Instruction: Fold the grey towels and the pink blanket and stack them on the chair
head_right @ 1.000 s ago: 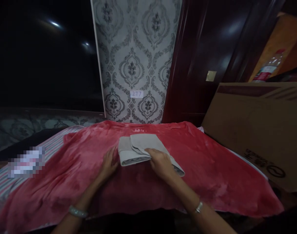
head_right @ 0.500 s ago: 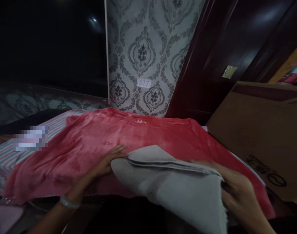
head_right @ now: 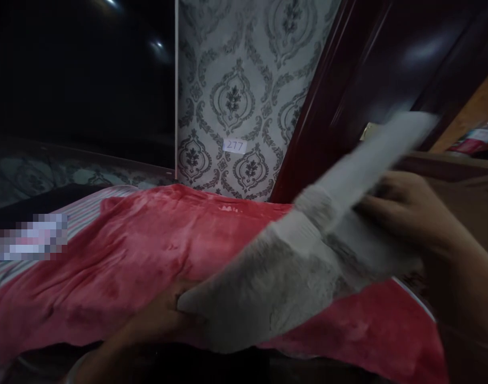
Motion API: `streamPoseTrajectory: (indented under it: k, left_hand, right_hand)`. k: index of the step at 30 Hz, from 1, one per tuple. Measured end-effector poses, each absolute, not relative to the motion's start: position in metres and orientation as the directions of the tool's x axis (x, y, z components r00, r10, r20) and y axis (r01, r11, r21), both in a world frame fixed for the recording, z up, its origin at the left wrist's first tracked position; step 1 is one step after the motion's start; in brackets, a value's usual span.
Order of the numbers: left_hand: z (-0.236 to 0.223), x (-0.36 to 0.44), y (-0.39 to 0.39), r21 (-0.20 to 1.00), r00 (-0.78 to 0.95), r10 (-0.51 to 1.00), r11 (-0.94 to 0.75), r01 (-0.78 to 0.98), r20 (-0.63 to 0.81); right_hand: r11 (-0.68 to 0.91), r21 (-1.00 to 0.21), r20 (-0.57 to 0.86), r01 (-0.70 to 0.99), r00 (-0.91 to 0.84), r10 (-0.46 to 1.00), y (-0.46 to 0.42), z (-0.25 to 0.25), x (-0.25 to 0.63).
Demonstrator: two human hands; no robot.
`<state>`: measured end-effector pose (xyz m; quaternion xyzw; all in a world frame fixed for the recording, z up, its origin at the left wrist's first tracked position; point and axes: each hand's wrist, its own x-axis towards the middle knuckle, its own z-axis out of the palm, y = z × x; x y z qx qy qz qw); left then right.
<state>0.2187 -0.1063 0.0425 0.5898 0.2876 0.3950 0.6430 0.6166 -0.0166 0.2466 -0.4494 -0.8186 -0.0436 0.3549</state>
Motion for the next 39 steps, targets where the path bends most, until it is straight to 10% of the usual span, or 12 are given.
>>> streamPoseTrajectory:
  k: [8,14,19,23,29,39]
  left_hand:
    - [0.009,0.210,-0.046,0.718,0.134,0.952,0.296,-0.630,-0.275]
    - [-0.031,0.195,-0.022,0.558,0.114,0.892,0.369,-0.743,-0.438]
    - [-0.027,0.194,-0.020,0.517,0.119,0.883,0.370,-0.772,-0.454]
    - [-0.016,0.192,-0.012,0.530,0.077,0.870,0.365,-0.765,-0.488]
    - [-0.004,0.193,-0.005,0.574,0.056,0.831,0.429,-0.697,-0.554]
    - [0.003,0.184,-0.020,0.695,0.000,0.859,0.413,-0.589,-0.511]
  right_hand:
    - [0.326,-0.060,0.573,0.944,-0.234,0.785,0.130,0.227,0.463]
    - [0.257,-0.250,0.295,0.933,-0.179,0.939,0.104,0.053,0.458]
    - [0.050,-0.731,0.122,0.680,0.059,0.991,0.061,-0.045,0.525]
    - [-0.038,-0.962,-0.023,0.270,0.062,0.998,0.036,-0.055,0.544]
    - [-0.260,-0.963,-0.257,-0.065,-0.043,0.965,0.017,-0.033,0.517]
    - [-0.253,-0.956,-0.248,-0.151,-0.052,0.967,-0.006,-0.029,0.510]
